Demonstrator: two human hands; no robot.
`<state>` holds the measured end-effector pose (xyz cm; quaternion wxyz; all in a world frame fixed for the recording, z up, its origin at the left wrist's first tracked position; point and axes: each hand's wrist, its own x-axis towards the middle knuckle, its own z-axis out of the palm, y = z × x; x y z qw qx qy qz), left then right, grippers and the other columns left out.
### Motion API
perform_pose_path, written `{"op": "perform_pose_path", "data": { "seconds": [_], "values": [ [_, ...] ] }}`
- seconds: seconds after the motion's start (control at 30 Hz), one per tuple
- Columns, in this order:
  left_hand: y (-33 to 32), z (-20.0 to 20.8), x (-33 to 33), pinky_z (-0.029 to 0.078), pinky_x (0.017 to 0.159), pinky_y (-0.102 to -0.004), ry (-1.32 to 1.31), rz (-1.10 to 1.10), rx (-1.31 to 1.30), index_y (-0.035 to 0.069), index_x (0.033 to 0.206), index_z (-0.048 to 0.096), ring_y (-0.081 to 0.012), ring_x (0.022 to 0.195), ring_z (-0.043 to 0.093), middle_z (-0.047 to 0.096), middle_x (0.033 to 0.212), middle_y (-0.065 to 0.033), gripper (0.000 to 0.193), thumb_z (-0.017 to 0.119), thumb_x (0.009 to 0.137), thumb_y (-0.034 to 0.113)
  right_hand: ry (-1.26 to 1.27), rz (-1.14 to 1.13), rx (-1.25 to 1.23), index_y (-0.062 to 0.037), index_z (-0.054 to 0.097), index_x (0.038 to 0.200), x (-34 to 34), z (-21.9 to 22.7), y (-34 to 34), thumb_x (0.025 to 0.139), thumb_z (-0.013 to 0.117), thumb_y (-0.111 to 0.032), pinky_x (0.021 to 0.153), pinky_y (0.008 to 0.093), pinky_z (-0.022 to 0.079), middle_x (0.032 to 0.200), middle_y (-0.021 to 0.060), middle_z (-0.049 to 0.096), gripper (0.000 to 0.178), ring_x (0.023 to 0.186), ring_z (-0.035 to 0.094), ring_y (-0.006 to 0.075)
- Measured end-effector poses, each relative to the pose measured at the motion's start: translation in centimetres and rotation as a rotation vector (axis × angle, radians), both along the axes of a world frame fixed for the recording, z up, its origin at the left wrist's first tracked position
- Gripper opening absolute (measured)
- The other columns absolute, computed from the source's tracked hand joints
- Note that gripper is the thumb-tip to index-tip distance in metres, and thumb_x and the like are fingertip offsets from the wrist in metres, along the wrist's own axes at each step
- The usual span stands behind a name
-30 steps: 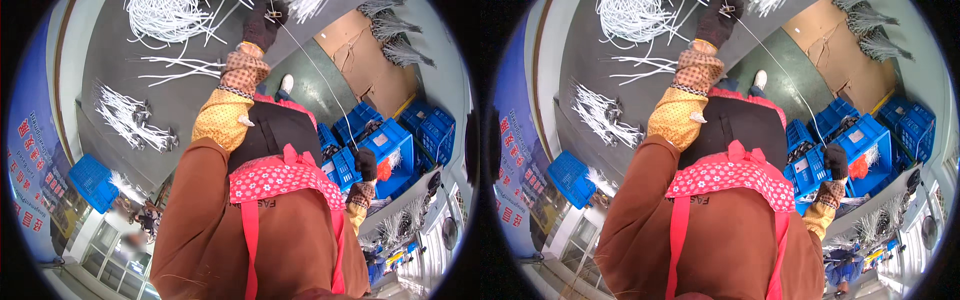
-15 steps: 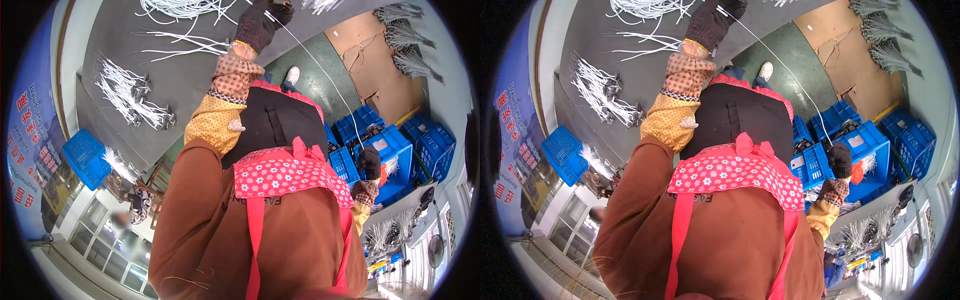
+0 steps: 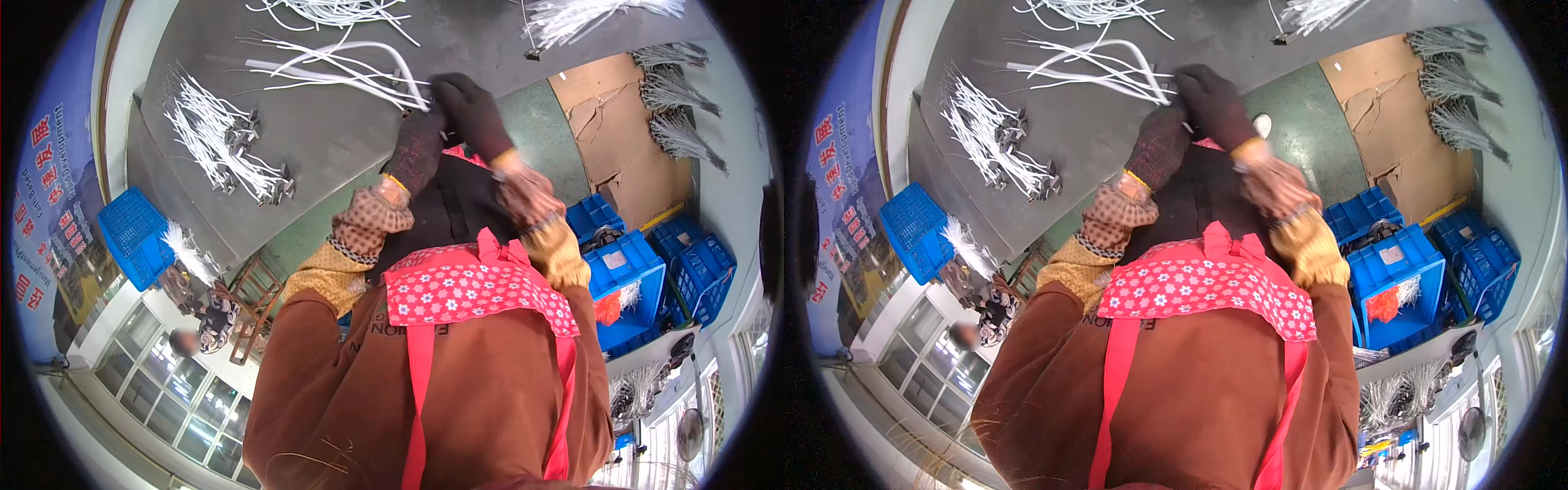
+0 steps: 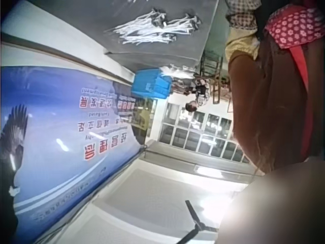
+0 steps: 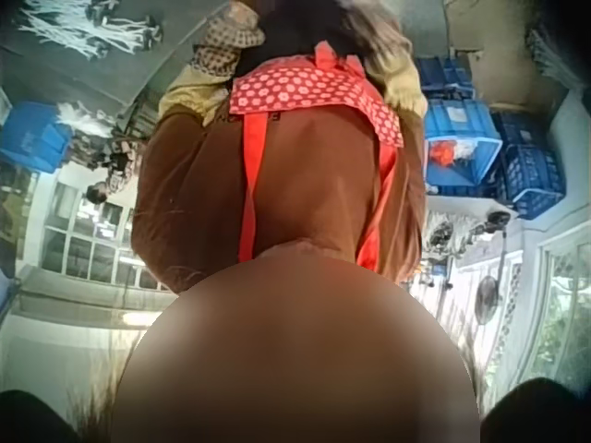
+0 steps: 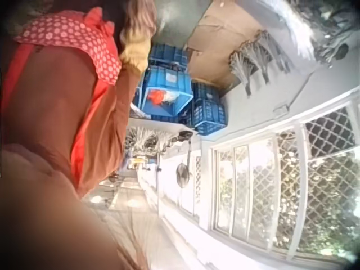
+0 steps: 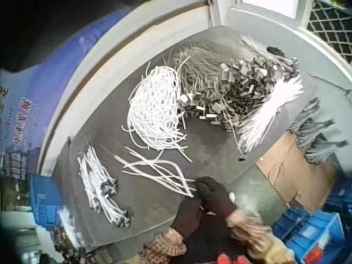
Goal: Manually sorting and bundling white electrical wires at a production workbench.
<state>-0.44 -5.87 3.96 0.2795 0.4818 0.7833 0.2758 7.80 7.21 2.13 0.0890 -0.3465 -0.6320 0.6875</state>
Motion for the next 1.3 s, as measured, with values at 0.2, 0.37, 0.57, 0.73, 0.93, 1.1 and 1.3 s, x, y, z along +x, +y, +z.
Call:
{"op": "perform_pose_path", "data": {
  "seconds": [0.2, 0.37, 0.57, 0.73, 0.93, 1.1, 1.3],
  "values": [
    [-4.4, -0.9, -10.0, 0.055, 0.070, -0.0397, -0.082, -0.010, 0.186, 0.000, 0.120, 0.059, -0.0281, 0.074, 0.068, 0.069, 0.087, -0.0104, 0.042, 0.072, 0.086, 0.019, -0.226, 0.228, 0.625, -0.0145, 0.063, 0.119, -8.1, -0.2, -4.1, 0.094, 0.062, -0.037, 0.080, 0.0482, 0.053, 0.112, 0.0136, 0.067, 0.034, 0.095, 0.069, 0.0345],
    [-7.1, 5.1, -15.7, 0.028, 0.046, -0.0269, -0.925, 1.081, 0.178, 0.013, 0.074, 0.051, -0.0119, 0.047, 0.042, 0.047, 0.059, -0.0003, 0.033, 0.062, 0.097, 0.034, -0.045, -0.099, 0.911, -0.0086, 0.070, 0.107, -4.6, 3.7, 0.2, 0.085, 0.076, -0.028, 0.078, 0.0446, 0.054, 0.102, 0.0147, 0.071, 0.030, 0.088, 0.069, 0.0360],
    [0.9, 4.8, -11.5, 0.044, 0.052, -0.0270, -0.908, 0.750, 0.153, 0.004, 0.096, 0.065, -0.0135, 0.059, 0.056, 0.060, 0.073, -0.0037, 0.028, 0.060, 0.098, 0.031, -0.446, -0.411, 1.008, -0.0007, 0.069, 0.117, 0.4, 1.0, 10.2, 0.088, 0.074, -0.032, 0.080, 0.0365, 0.055, 0.108, 0.0154, 0.072, 0.042, 0.090, 0.070, 0.0269],
    [13.2, -4.6, -4.0, 0.056, 0.067, -0.0325, -0.973, 0.255, 0.535, -0.001, 0.105, 0.064, -0.0192, 0.072, 0.068, 0.071, 0.088, -0.0128, 0.031, 0.058, 0.097, 0.028, -0.001, -0.442, -0.133, 0.0016, 0.070, 0.109, 1.7, 1.1, 9.4, 0.092, 0.068, -0.031, 0.063, 0.0286, 0.051, 0.078, 0.0086, 0.068, 0.036, 0.067, 0.065, 0.0149],
    [21.9, -6.5, 0.5, 0.059, 0.080, -0.0428, -1.773, 0.507, 0.342, -0.003, 0.099, 0.061, -0.0315, 0.087, 0.071, 0.071, 0.099, -0.0178, 0.025, 0.055, 0.099, 0.021, -0.366, -0.390, -0.467, 0.0006, 0.071, 0.105, 17.2, 2.3, 0.8, 0.095, 0.061, -0.028, 0.042, 0.0285, 0.035, 0.059, 0.0018, 0.053, 0.032, 0.046, 0.049, 0.0108],
    [20.4, -12.1, -5.1, 0.061, 0.072, -0.0401, -1.689, 0.571, 0.514, 0.000, 0.102, 0.063, -0.0264, 0.077, 0.072, 0.072, 0.092, -0.0162, 0.032, 0.055, 0.101, 0.031, -0.306, -0.549, -0.593, 0.0034, 0.065, 0.118, 33.0, 1.2, -4.6, 0.093, 0.060, -0.017, 0.039, 0.0260, 0.031, 0.053, -0.0003, 0.048, 0.033, 0.039, 0.041, 0.0095],
    [18.7, -7.2, -7.3, 0.059, 0.078, -0.0374, -1.469, 0.423, 0.424, -0.001, 0.115, 0.066, -0.0239, 0.086, 0.071, 0.073, 0.100, -0.0130, 0.047, 0.046, 0.105, 0.040, -0.345, -0.581, -0.524, 0.0067, 0.062, 0.121, 40.3, 0.0, -5.8, 0.095, 0.055, -0.018, 0.037, 0.0264, 0.032, 0.049, 0.0011, 0.047, 0.037, 0.037, 0.044, 0.0115]
  ]
}}
